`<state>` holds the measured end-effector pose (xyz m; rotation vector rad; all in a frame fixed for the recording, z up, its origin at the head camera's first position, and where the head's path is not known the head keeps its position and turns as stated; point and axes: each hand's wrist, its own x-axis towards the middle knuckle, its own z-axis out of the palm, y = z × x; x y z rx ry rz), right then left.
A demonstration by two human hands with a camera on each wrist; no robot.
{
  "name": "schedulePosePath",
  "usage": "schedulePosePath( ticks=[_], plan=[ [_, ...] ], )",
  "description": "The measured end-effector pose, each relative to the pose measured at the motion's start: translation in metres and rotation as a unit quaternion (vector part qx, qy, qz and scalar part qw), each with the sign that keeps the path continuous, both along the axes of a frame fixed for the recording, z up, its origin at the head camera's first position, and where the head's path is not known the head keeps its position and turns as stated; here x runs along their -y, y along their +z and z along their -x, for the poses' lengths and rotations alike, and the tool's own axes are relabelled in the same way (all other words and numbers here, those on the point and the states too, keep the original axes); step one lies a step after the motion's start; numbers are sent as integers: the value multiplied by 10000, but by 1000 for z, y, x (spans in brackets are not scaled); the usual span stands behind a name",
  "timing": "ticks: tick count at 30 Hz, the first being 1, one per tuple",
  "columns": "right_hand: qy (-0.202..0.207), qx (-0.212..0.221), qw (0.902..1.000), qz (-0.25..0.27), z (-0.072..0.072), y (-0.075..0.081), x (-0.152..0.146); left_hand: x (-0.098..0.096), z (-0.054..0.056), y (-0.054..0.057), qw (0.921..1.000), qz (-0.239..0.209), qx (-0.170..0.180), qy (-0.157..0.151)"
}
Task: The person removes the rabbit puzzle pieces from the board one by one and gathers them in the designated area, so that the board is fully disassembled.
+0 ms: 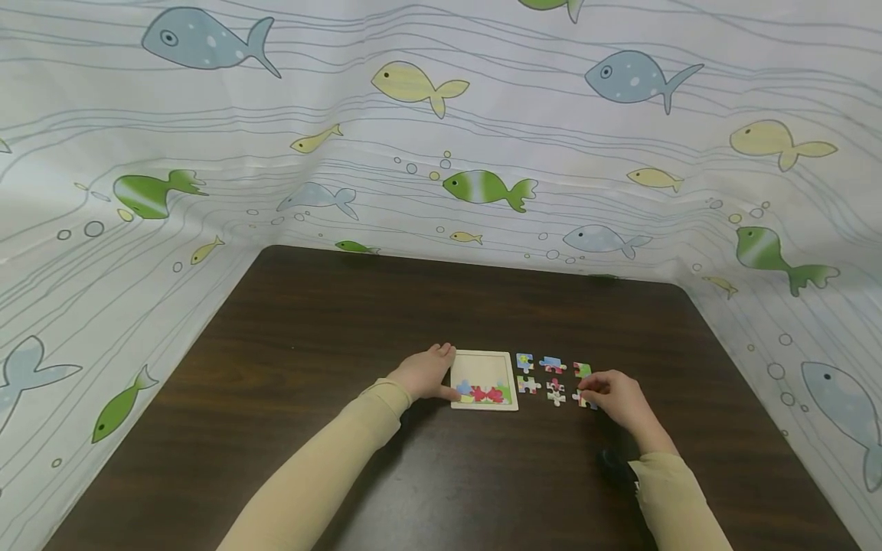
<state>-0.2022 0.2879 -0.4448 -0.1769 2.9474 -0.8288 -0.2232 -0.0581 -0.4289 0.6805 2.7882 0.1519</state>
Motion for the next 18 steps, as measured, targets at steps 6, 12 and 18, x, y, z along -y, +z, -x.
schedulePosePath(
  ticks=[6,12,18],
  plan=[
    [-74,-349,9993,91,1,5,10,0,0,1,10000,-13,1,-7],
    [-149,-593,9971,447,3,9,29,0,-1,1,10000,-36,23,5],
    [-82,-737,9954,601,5,9,55,0,-2,2,10000,-44,40,4]
  ],
)
